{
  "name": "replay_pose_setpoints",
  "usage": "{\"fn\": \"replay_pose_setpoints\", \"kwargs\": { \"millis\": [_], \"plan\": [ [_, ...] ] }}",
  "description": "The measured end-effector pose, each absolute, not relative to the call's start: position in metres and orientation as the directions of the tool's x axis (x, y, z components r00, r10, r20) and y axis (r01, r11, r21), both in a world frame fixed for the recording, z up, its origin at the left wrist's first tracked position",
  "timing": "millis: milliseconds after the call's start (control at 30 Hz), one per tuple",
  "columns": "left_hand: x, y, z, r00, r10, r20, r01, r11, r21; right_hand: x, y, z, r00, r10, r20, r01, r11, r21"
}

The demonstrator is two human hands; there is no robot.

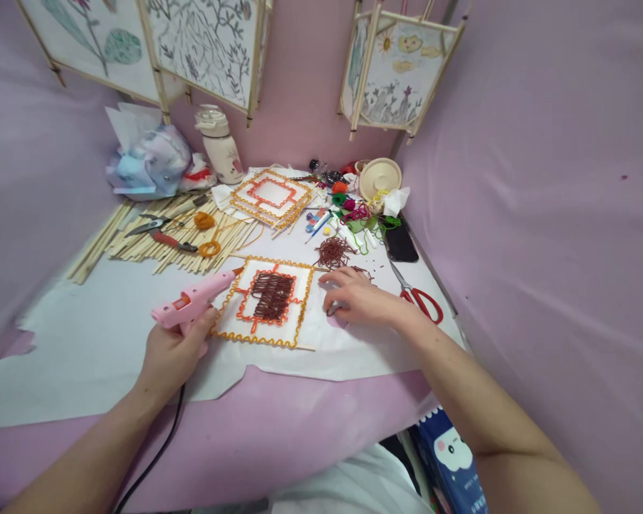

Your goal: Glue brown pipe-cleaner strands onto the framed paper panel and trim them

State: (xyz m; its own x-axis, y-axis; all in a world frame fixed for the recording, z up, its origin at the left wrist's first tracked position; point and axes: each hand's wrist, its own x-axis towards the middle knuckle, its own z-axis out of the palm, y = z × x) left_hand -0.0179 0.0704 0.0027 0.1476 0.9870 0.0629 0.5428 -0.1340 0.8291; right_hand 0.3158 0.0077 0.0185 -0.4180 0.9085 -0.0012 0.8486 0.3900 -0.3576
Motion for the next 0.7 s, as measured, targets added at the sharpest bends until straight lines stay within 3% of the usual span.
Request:
{"fn": "replay_pose_setpoints", "kwargs": {
  "millis": [467, 700],
  "plan": [
    [-0.018, 0.069, 0.004, 0.149, 0.987, 0.062, 0.567, -0.137, 0.812, 0.305, 0.003, 0.013, -0.362, 0.927, 0.103, 0.891, 0.376, -0.254],
    [-0.017, 0.07, 0.003, 0.149, 0.986, 0.07, 0.567, -0.144, 0.811, 0.301, 0.006, 0.001, -0.229, 0.917, 0.327, 0.962, 0.265, -0.071]
  ]
}}
